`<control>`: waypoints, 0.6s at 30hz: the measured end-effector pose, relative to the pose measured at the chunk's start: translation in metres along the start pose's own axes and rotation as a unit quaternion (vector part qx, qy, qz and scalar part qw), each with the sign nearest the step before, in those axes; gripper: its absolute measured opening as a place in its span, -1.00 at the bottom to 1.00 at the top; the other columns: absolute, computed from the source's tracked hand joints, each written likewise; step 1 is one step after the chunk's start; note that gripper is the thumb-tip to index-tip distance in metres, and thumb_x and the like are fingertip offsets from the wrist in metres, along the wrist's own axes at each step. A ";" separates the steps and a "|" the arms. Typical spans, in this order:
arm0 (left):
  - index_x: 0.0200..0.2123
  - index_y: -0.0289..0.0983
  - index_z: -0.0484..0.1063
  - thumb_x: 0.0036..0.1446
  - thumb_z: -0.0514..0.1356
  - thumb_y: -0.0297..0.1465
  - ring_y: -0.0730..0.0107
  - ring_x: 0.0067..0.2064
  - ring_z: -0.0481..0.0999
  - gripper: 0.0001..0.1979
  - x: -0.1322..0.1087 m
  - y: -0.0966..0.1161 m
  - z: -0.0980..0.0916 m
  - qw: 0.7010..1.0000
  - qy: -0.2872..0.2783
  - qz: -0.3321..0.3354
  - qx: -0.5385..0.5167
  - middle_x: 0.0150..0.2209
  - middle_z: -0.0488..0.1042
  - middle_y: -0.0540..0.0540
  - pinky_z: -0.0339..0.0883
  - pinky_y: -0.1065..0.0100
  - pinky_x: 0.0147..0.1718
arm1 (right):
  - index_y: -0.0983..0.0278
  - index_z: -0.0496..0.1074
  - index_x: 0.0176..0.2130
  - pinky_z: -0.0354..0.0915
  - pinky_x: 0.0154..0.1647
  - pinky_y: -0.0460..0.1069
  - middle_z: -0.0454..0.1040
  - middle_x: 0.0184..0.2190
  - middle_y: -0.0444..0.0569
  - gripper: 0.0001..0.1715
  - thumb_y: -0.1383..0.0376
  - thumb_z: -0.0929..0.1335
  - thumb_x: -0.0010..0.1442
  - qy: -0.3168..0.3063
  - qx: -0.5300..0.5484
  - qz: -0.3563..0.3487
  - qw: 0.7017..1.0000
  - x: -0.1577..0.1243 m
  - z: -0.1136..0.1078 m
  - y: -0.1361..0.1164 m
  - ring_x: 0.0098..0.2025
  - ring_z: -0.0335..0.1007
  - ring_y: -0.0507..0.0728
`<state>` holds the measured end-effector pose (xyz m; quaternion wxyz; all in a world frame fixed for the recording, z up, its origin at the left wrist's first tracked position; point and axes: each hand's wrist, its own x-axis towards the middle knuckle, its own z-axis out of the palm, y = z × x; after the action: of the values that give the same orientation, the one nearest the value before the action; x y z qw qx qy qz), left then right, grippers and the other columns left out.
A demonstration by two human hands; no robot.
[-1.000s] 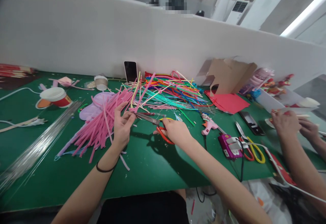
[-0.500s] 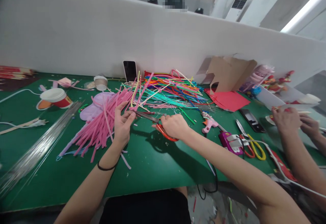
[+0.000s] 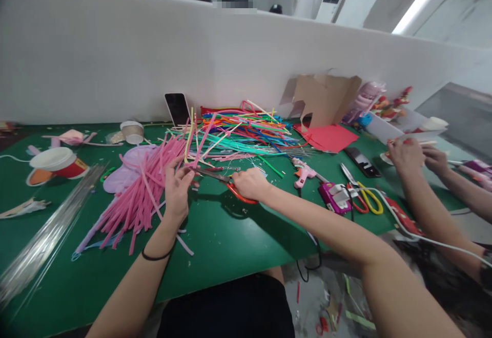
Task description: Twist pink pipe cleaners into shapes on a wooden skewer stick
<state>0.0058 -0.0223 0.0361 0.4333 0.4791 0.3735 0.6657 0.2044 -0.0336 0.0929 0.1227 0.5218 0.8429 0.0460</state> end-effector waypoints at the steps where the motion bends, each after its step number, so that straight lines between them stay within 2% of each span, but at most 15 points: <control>1: 0.06 -0.15 0.29 0.05 0.31 -0.30 0.37 -0.26 0.47 -0.51 0.000 -0.001 0.000 1.000 0.002 -0.002 0.002 -0.21 0.42 -0.11 0.35 0.51 -0.54 | 0.36 0.42 -0.15 0.31 -0.37 0.01 0.57 -0.26 0.19 -0.68 0.32 0.14 0.31 0.001 0.006 0.005 1.000 0.000 0.001 0.000 -0.25 0.55 0.28; 6: 0.01 -0.19 0.31 0.02 0.32 -0.34 0.36 -0.23 0.49 -0.54 0.004 -0.007 -0.004 1.000 0.010 0.004 0.011 -0.21 0.43 -0.11 0.35 0.51 -0.51 | 0.34 0.44 -0.17 0.29 -0.32 -0.01 0.58 -0.26 0.19 -0.65 0.27 0.14 0.33 -0.004 0.025 0.014 1.000 0.004 0.007 0.000 -0.22 0.55 0.25; 9: -0.01 -0.20 0.31 0.01 0.33 -0.36 0.35 -0.21 0.50 -0.54 0.007 -0.010 -0.007 1.000 0.022 0.009 0.011 -0.20 0.46 -0.12 0.34 0.50 -0.50 | 0.33 0.45 -0.16 0.28 -0.33 -0.02 0.58 -0.24 0.16 -0.62 0.18 0.15 0.33 0.015 0.033 0.025 0.999 0.002 0.011 0.002 -0.21 0.55 0.25; 14: -0.10 -0.22 0.35 0.05 0.29 -0.36 0.32 -0.22 0.54 -0.67 0.009 -0.009 -0.009 1.000 0.029 -0.002 -0.006 -0.26 0.50 -0.10 0.32 0.49 -0.51 | 0.28 0.45 -0.22 0.24 -0.37 -0.03 0.58 -0.30 0.11 -0.39 -0.09 0.09 0.31 0.101 0.055 0.153 0.981 -0.020 0.015 0.003 -0.26 0.55 0.26; 16: -0.15 -0.24 0.38 0.08 0.27 -0.35 0.34 -0.24 0.54 -0.75 0.009 -0.007 -0.008 0.999 0.043 -0.008 -0.009 -0.29 0.50 -0.09 0.31 0.50 -0.52 | 0.28 0.44 -0.27 0.23 -0.38 -0.04 0.58 -0.37 0.11 -0.32 -0.14 0.05 0.30 0.099 0.065 0.209 0.971 -0.035 0.019 0.001 -0.31 0.55 0.25; 18: -0.18 -0.25 0.40 0.10 0.26 -0.34 0.35 -0.25 0.54 -0.79 0.009 -0.006 -0.007 0.998 0.055 -0.015 -0.003 -0.30 0.50 -0.09 0.32 0.50 -0.51 | 0.29 0.43 -0.29 0.23 -0.41 -0.03 0.56 -0.42 0.12 -0.31 -0.15 0.05 0.29 0.068 0.069 0.256 0.962 -0.049 0.026 -0.002 -0.35 0.54 0.25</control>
<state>-0.0014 -0.0125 0.0318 0.4237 0.4350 0.4019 0.6854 0.2295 -0.0792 0.0754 0.0127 0.7231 0.6886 0.0525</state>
